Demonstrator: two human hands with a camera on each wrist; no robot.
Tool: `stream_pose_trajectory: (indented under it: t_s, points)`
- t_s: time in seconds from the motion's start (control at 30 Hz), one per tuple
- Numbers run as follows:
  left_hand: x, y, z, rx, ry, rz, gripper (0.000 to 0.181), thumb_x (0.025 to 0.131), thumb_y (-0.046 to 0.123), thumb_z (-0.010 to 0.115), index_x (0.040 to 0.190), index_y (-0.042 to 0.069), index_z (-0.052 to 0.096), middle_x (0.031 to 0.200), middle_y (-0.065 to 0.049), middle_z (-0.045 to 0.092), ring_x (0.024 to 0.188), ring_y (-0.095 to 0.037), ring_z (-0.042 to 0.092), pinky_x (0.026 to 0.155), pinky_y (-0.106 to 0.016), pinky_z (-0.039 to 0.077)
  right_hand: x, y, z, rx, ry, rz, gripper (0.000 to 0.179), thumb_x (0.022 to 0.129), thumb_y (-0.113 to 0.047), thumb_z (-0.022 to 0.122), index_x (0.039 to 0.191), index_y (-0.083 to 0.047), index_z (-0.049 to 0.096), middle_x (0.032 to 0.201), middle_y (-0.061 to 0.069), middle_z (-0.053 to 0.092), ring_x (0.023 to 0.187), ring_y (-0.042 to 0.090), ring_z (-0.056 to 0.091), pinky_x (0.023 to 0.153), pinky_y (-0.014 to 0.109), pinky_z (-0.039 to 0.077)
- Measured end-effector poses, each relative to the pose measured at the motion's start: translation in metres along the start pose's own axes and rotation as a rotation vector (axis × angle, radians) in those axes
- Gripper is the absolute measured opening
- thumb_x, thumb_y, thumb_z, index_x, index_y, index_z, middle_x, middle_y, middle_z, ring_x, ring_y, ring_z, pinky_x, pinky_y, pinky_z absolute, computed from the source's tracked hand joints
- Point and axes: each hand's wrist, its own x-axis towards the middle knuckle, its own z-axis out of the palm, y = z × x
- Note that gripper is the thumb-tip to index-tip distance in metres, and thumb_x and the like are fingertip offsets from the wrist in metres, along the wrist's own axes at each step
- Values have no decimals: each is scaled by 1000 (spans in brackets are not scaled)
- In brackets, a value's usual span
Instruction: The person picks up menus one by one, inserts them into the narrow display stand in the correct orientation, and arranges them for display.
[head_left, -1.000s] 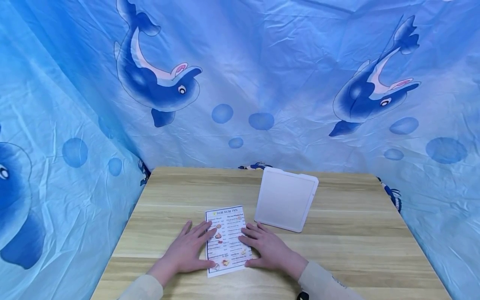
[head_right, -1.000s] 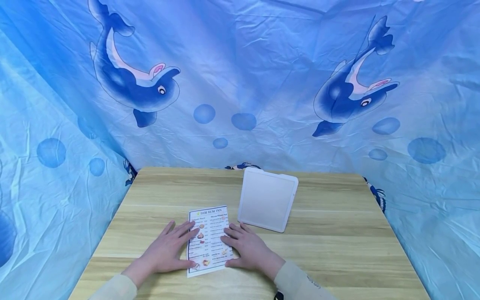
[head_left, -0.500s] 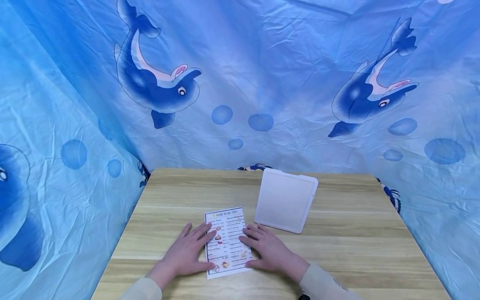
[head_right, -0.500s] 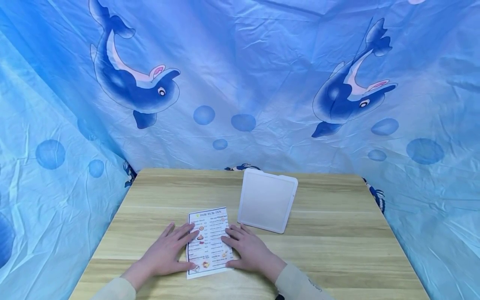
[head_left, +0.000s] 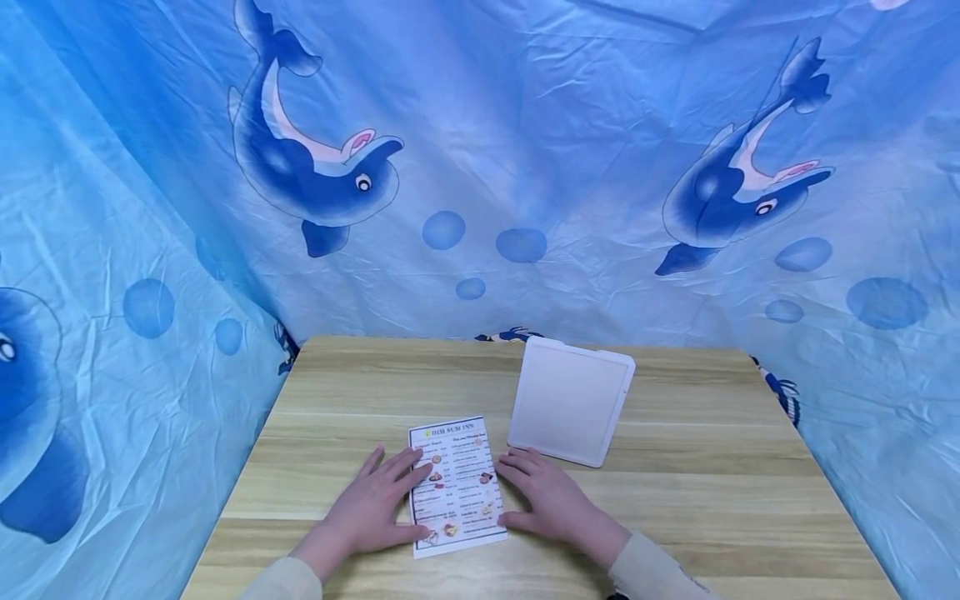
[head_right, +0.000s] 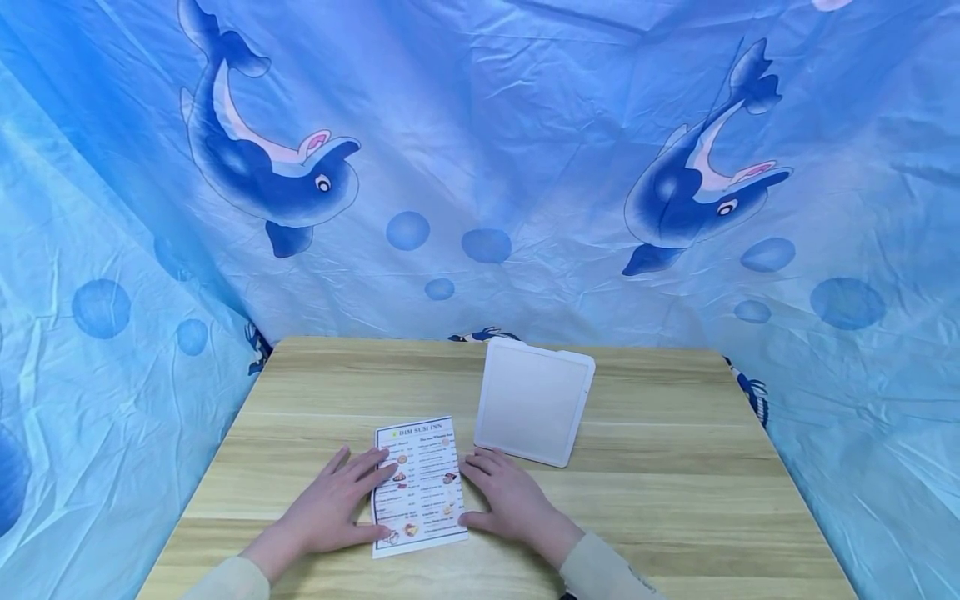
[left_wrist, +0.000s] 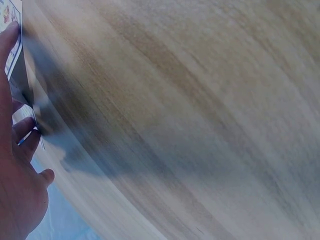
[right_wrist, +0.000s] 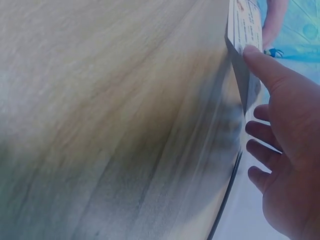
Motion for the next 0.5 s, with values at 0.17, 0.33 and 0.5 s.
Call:
stream_pose_trajectory:
  t_s: [0.17,0.33,0.5]
  points:
    - [-1,-1,0,6,5,6,98,87,88,58,159,21,53,168,-10,43,155,-33,39,128,-68,21,-2,-1,-3,142,56,31,75,93,-56,79,151,-11,60,154,8,58,146,31,52,123,52,42]
    - [-2,-1,1,19,20,15,96,88,87,57,157,21,55,166,-10,45,154,-33,41,128,-68,23,-3,-1,-6,278,65,64,71,94,-52,80,149,-11,62,151,6,61,141,30,56,120,52,44]
    - [-2,-1,3,32,39,25,95,88,87,57,156,21,56,165,-10,47,153,-32,43,127,-68,25,-5,1,-8,367,62,95,69,95,-54,77,146,-9,63,147,6,65,138,31,59,118,54,46]
